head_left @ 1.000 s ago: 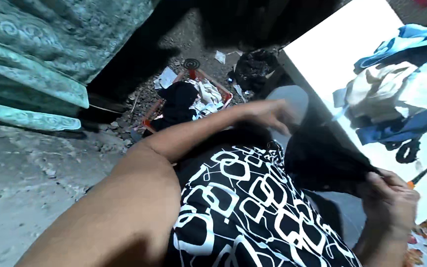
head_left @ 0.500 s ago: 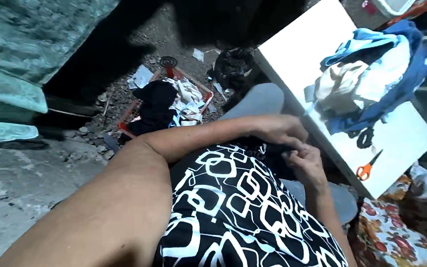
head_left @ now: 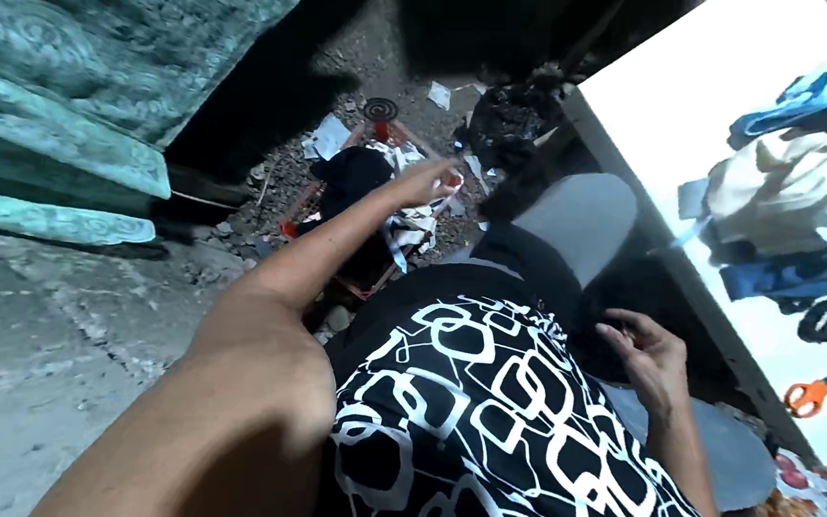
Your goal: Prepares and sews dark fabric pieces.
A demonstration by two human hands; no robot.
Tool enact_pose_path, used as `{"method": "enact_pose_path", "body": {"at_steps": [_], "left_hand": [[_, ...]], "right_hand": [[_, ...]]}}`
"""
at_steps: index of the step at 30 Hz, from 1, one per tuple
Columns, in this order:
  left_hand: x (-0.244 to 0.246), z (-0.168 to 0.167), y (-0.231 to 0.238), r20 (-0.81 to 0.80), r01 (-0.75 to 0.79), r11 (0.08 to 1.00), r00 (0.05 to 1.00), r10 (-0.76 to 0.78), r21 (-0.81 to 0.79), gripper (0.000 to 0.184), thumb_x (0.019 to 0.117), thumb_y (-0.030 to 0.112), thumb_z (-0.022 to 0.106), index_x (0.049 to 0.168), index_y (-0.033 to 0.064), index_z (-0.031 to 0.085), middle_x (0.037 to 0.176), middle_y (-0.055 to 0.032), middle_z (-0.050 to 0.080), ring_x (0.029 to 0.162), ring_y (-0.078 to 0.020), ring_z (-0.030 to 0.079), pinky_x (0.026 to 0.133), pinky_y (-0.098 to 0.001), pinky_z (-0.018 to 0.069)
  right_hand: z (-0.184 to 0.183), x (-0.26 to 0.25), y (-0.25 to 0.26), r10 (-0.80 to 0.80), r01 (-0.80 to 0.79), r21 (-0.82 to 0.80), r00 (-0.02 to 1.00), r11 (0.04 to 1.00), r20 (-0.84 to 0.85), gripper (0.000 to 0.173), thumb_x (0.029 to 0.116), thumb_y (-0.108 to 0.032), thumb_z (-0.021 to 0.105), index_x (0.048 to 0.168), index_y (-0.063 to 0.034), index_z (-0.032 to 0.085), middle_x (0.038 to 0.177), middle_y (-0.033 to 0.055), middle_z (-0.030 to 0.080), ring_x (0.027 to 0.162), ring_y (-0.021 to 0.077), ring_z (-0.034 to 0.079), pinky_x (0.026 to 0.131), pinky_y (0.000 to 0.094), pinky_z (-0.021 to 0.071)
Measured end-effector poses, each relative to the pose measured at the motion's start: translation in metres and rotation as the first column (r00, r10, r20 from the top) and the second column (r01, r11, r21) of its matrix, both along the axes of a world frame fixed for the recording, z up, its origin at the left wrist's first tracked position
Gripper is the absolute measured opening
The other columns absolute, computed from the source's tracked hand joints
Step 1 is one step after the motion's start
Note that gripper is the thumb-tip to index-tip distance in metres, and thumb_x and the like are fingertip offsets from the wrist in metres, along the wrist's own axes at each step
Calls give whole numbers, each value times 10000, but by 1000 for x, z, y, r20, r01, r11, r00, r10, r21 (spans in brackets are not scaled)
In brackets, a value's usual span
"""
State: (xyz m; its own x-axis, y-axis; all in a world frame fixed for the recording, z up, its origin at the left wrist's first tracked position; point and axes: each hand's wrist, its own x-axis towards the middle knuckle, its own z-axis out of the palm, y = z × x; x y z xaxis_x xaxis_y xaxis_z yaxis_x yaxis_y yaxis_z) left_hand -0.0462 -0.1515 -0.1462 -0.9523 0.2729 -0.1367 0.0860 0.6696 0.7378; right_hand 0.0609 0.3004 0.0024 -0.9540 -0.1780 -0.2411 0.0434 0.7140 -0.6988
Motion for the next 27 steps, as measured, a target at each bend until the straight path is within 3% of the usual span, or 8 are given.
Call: {"method": "enact_pose_path", "body": {"at_steps": [6, 9, 12, 16, 19, 22, 24, 27], "left_hand": [[52, -118, -117, 289, -716, 684, 632, 719, -139, 345, 1054, 188, 500, 1273, -38, 641, 1286, -268, 643, 1240, -418, 606, 1076, -596, 445], [99, -158, -121, 211, -674, 719, 688, 694, -169, 478, 1043, 394, 561, 1256, -24, 648, 1230, -257, 658, 1185, -413, 627, 1045, -603, 467], [128, -179, -88, 160, -506, 816, 813, 559, -279, 748, 889, 579, 719, 1373, 25, 582, 1376, -260, 571, 1322, -460, 511, 1088, -684, 372], [130, -196, -73, 203, -469, 816, 810, 550, -338, 361, 989, 189, 642, 1305, 16, 655, 1347, -257, 604, 1316, -478, 510, 1057, -699, 372], [108, -180, -95, 316, -609, 775, 711, 628, -170, 390, 1038, 221, 582, 1320, -45, 631, 1340, -273, 619, 1317, -438, 547, 1129, -617, 381], [82, -137, -120, 388, -649, 761, 704, 596, 9, 455, 1099, 289, 479, 1224, -128, 609, 1211, -327, 630, 1171, -426, 614, 1052, -574, 441], [70, -102, -130, 426, -693, 716, 676, 601, 90, 472, 1119, 349, 403, 1319, -28, 605, 1109, -200, 673, 922, -250, 647, 865, -427, 530], [57, -56, -146, 394, -701, 687, 697, 600, 193, 342, 1090, 308, 495, 1231, 48, 667, 986, -73, 650, 708, -90, 540, 671, -292, 490]], "right_hand": [[-2, 6, 24, -247, 248, -78, 969, 966, 34, 144, 958, -89, 625, 1059, 2, 672, 848, -77, 664, 660, -50, 583, 602, 141, 508], [-7, 12, 20, -325, 332, -89, 942, 939, 81, 79, 968, -78, 614, 1011, -47, 673, 740, -124, 627, 521, -58, 486, 475, 126, 419], [-8, 16, 10, -319, 329, -77, 940, 941, 119, 74, 970, -83, 615, 1004, -61, 677, 718, -135, 623, 486, -64, 459, 443, 120, 394], [-9, 15, 0, -269, 275, -46, 957, 960, 107, 82, 960, -74, 615, 1005, -42, 675, 757, -122, 641, 554, -73, 520, 504, 112, 442], [-3, 13, 0, -261, 265, -53, 962, 963, 82, 80, 959, -77, 619, 1001, -37, 674, 766, -116, 647, 560, -68, 534, 511, 115, 456], [-4, 16, 8, -265, 270, -64, 962, 961, 72, 77, 967, -98, 621, 1003, -58, 676, 726, -135, 624, 518, -74, 492, 471, 113, 417], [-7, 20, 13, -280, 285, -78, 957, 955, 71, 71, 965, -96, 625, 998, -57, 676, 703, -131, 610, 492, -68, 467, 446, 116, 396], [-8, 26, 16, -289, 295, -100, 955, 950, 69, 72, 972, -96, 619, 990, -60, 678, 703, -132, 608, 509, -69, 472, 468, 116, 404]]}}
